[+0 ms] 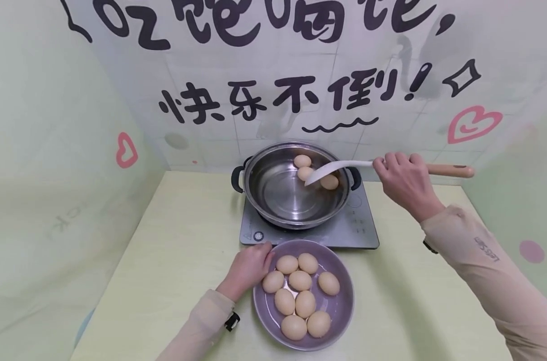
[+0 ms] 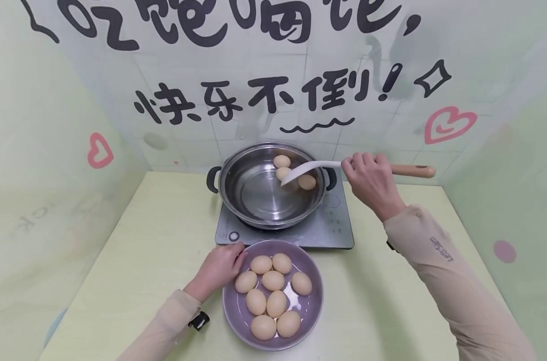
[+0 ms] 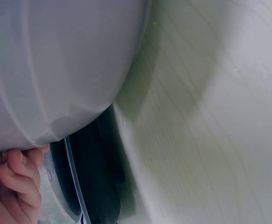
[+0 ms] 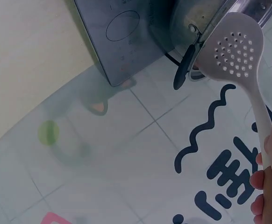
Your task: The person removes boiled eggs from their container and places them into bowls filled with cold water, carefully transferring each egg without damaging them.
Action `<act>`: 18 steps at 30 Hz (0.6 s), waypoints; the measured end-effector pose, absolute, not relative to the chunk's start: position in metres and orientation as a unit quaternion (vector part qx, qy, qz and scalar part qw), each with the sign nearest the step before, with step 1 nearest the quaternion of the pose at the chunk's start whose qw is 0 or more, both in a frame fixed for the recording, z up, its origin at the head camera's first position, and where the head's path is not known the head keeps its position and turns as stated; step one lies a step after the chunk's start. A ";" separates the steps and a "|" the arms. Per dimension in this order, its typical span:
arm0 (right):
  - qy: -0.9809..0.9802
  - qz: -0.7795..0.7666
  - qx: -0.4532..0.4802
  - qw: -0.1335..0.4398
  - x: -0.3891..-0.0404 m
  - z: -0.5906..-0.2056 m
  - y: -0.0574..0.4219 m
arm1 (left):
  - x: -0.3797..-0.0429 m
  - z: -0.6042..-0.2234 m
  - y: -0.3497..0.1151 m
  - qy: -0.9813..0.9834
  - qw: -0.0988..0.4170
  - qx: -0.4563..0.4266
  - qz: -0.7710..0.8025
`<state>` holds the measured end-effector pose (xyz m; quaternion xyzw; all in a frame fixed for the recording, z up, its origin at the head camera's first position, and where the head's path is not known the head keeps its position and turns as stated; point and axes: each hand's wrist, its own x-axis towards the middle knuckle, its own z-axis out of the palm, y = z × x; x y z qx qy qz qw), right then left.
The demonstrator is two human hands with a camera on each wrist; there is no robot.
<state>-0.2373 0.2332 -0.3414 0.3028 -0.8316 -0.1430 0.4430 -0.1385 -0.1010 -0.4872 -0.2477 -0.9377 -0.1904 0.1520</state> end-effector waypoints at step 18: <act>-0.860 -0.170 0.331 0.349 -0.217 -0.335 0.231 | -0.138 -0.484 -0.100 -0.939 0.155 -0.243 -0.189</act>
